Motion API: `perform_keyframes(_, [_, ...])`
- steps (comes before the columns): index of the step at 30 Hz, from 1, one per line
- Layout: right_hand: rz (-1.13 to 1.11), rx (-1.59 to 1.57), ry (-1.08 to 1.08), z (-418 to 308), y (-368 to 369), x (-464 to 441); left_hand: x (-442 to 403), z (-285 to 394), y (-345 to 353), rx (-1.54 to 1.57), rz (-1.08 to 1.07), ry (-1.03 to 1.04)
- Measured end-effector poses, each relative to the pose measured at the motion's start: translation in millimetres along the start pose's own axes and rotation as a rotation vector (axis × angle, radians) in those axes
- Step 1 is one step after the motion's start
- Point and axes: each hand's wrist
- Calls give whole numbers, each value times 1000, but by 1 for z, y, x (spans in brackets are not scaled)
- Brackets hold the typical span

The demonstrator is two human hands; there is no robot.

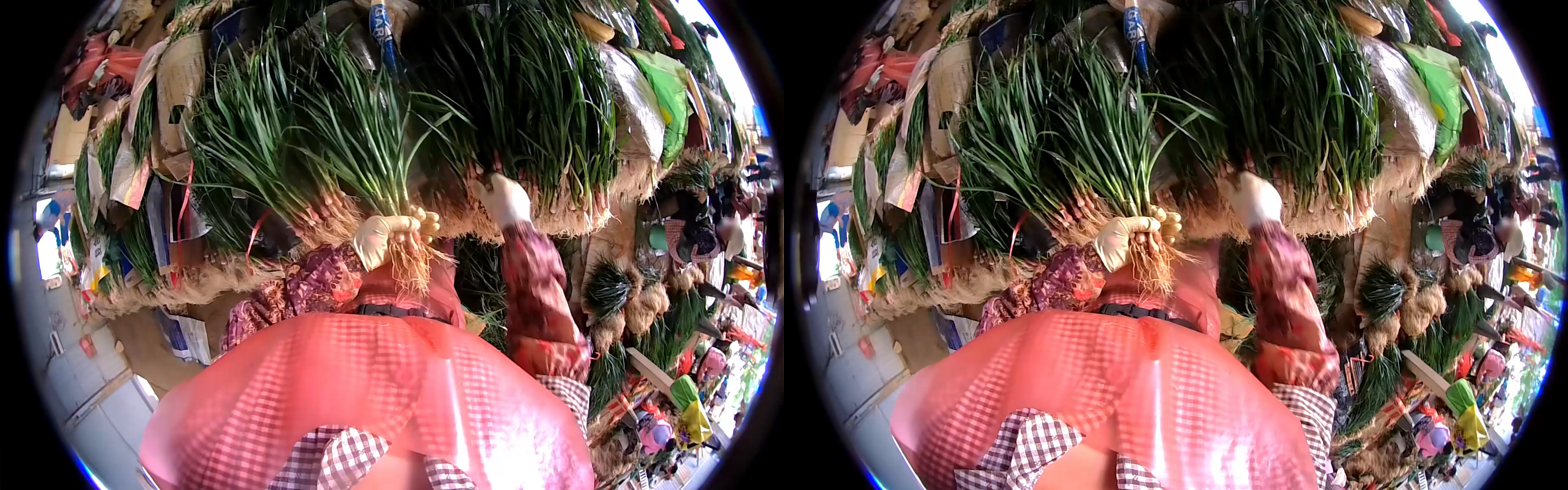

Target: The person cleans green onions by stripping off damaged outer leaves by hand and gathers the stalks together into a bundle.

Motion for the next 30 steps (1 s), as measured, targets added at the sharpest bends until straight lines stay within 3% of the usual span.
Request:
perform_keyframes(3, [239,-255,-41,-10,12,-37,-2,0,2,-88,-15,79])
perform_keyframes(5, [51,-530,-26,-24,-20,-6,3,6,5,-121,-3,95])
perform_keyframes(7, [72,-660,-222,-42,-22,38,-6,-1,-5,-94,6,122])
perform_keyframes(11, [213,-332,-502,-61,7,83,-19,-11,2,-208,102,127])
perform_keyframes(13, [91,-375,-626,-53,9,91,-19,-9,3,-172,88,111])
perform_keyframes(14, [-127,-634,-397,-43,15,91,-18,-9,4,-135,70,117])
perform_keyframes(15, [-367,-832,-38,-45,0,85,-14,-7,7,-99,53,124])
perform_keyframes(17, [-274,-1310,84,-52,7,63,-7,-6,4,-64,64,49])
perform_keyframes(19, [-520,-1472,119,-66,8,42,-2,-8,7,-126,103,12])
perform_keyframes(22, [-350,-1367,93,-68,29,27,4,-6,11,-165,81,73])
perform_keyframes(25, [-205,-1425,250,-29,3,46,8,-2,-1,-164,26,107])
perform_keyframes(27, [-533,-661,176,8,-28,71,11,2,-18,-236,-20,70])
perform_keyframes(29, [-770,4,-169,22,-35,93,9,-2,-22,-138,-13,114])
perform_keyframes(30, [-637,615,-322,19,-16,83,11,-1,-19,-93,14,107])
Point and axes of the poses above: each hand's wrist, its own x-axis away from the middle knuckle, its own y-axis out of the palm, z = x × y, and after that the axes turned 2 degrees about z, right-handed
